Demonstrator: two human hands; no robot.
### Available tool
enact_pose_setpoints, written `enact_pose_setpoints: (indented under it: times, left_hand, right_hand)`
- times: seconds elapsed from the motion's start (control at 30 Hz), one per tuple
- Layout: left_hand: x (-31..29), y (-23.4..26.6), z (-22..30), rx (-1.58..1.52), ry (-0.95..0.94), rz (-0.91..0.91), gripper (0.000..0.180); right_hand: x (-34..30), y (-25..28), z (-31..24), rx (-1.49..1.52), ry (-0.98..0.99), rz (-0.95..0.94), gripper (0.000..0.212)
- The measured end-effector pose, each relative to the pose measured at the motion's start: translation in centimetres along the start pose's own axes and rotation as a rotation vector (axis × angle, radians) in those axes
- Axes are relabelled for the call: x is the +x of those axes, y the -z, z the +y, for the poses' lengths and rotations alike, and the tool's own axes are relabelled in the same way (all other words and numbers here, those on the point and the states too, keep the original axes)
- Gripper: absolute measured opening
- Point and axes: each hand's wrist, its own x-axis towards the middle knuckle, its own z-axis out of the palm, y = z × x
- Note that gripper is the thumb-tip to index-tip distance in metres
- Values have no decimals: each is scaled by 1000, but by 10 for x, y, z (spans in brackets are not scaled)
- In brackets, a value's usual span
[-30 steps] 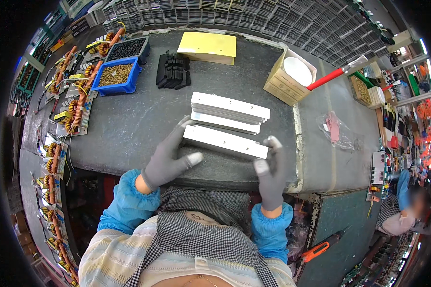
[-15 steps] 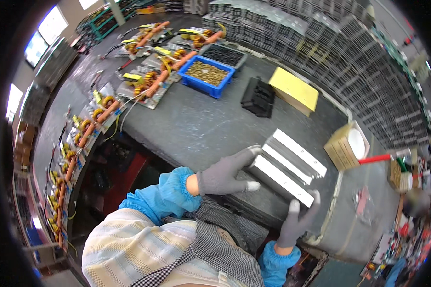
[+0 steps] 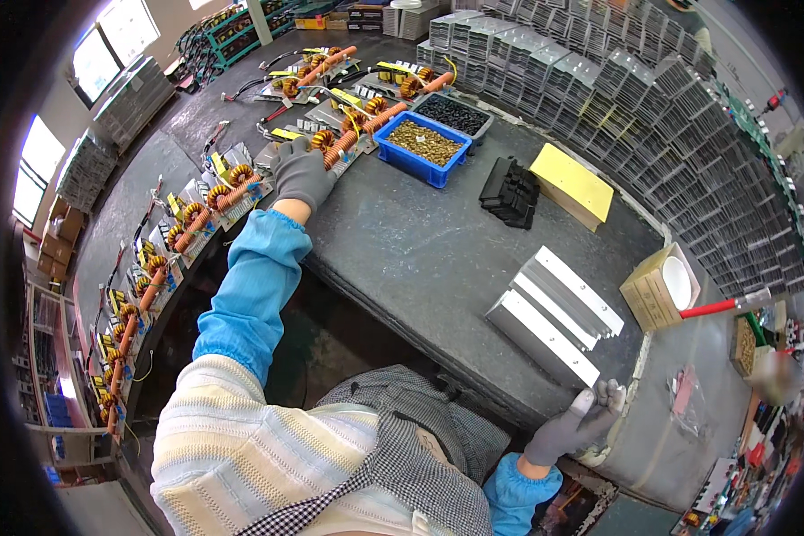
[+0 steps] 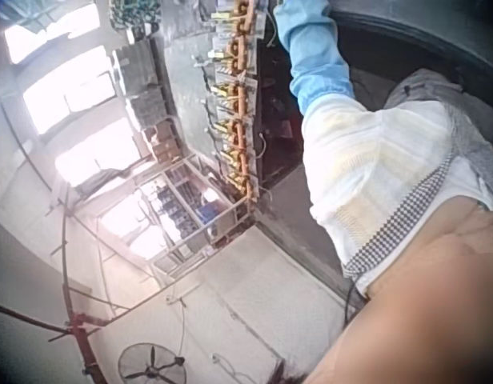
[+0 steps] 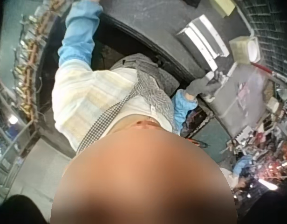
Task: The person assembles electronic components by attaching a circuit board to a metal housing with screws using an electric screwdriver, then applies thermal paste to the metal housing with a brush.
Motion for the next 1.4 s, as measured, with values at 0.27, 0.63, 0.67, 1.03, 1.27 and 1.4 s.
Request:
enact_pose_setpoints:
  times: [0.27, 0.63, 0.67, 1.03, 1.27, 1.4]
  left_hand:
    - [-32, 21, -6, -94, -132, 85, 38]
    - [-176, 57, 78, -482, -625, 138, 39]
    - [-181, 62, 84, -496, -616, 136, 40]
    - [-86, 78, 9, -503, -815, -57, 29]
    - [-163, 105, 20, -616, -810, -165, 29]
    - [-201, 68, 35, -672, -655, -492, 75]
  right_hand:
    - [-2, 1, 0, -5, 23, -36, 44]
    - [-4, -2, -3, -9, -17, -32, 42]
    - [-5, -2, -2, -21, -21, -24, 42]
    - [-6, 4, 6, 57, 10, -24, 41]
    - [-11, 5, 7, 6, 20, -5, 40]
    - [-31, -5, -20, -93, 265, -112, 25]
